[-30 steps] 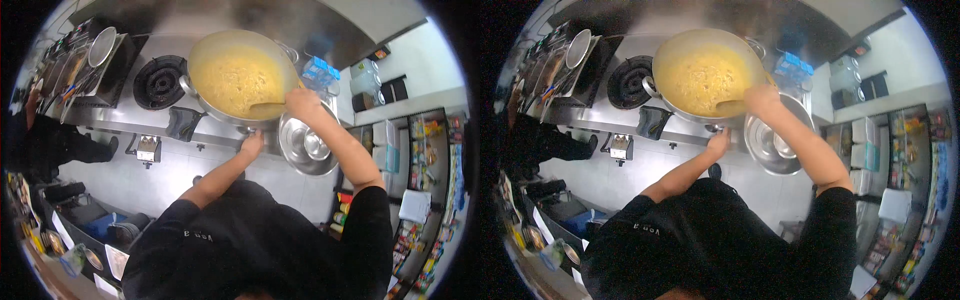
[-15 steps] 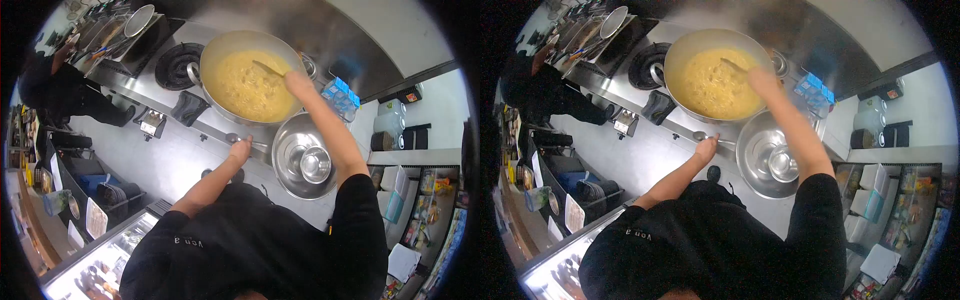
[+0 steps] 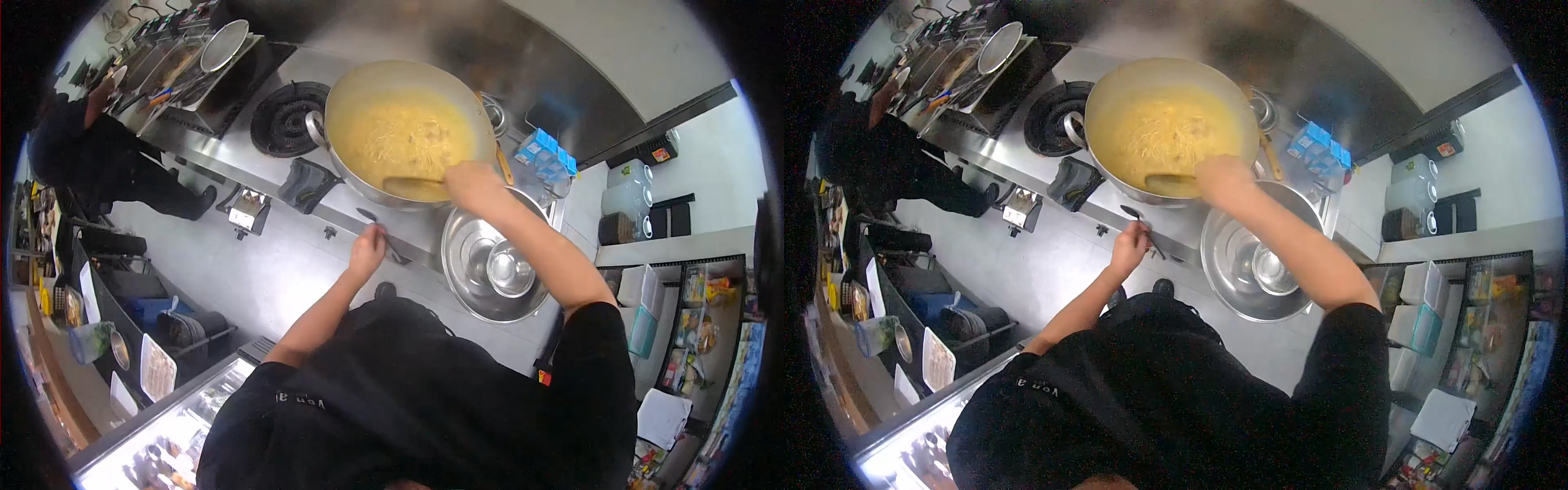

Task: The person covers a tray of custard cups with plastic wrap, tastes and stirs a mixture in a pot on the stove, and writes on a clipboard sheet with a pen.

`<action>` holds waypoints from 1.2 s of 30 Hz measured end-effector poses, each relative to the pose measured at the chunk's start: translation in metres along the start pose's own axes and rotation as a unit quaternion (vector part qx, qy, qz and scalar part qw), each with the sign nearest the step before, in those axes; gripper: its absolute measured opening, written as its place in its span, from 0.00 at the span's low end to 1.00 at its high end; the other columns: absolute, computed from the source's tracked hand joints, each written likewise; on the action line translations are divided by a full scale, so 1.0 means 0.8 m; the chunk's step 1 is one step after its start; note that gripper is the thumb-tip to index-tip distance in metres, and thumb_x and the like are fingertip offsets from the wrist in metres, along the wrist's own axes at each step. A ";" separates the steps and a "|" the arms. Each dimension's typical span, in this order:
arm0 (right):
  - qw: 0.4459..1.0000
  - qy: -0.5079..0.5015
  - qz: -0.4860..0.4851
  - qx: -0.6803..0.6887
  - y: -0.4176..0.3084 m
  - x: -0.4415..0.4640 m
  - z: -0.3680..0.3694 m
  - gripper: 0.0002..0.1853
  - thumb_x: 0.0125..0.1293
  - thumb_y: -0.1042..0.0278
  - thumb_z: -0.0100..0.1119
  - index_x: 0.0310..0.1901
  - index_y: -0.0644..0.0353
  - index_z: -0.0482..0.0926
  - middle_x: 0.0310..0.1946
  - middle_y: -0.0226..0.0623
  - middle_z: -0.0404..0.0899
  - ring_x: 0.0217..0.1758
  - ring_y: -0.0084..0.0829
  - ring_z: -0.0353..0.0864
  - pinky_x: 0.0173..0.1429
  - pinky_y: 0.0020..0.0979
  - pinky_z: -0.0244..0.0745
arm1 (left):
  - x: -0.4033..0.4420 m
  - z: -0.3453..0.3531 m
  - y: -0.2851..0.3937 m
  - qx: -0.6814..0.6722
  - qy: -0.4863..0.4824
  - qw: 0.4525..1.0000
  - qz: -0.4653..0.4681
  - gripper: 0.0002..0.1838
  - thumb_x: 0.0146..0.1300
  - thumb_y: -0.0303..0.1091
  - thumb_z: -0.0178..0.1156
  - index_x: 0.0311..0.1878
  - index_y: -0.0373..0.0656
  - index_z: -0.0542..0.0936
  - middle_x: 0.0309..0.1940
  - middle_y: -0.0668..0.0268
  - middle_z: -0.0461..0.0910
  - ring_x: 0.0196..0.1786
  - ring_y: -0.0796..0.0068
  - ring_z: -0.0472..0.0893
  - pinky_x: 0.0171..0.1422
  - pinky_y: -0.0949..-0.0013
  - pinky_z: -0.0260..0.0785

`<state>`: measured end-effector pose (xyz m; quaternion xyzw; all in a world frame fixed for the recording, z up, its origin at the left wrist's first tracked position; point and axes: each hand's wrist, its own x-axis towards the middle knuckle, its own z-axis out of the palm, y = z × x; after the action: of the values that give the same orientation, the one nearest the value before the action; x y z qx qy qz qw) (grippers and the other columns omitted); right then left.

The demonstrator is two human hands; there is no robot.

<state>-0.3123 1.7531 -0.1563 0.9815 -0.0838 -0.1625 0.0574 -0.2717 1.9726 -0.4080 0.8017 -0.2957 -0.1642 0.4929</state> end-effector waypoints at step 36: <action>0.889 0.290 0.105 0.339 -0.026 -0.133 -0.009 0.15 0.65 0.61 0.51 0.46 0.61 0.79 0.27 0.55 0.77 0.32 0.53 0.78 0.37 0.45 0.72 | 0.171 -0.231 0.243 -0.161 -0.221 0.939 -0.210 0.11 0.67 0.32 0.48 0.44 0.32 0.72 0.28 0.64 0.74 0.17 0.83 0.65 0.13 0.79 0.55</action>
<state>-0.4060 1.7933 -0.1194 0.9299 -0.2163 0.1751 -0.2403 -0.1243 1.9477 -0.1461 0.6992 -0.1913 -0.4822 0.4918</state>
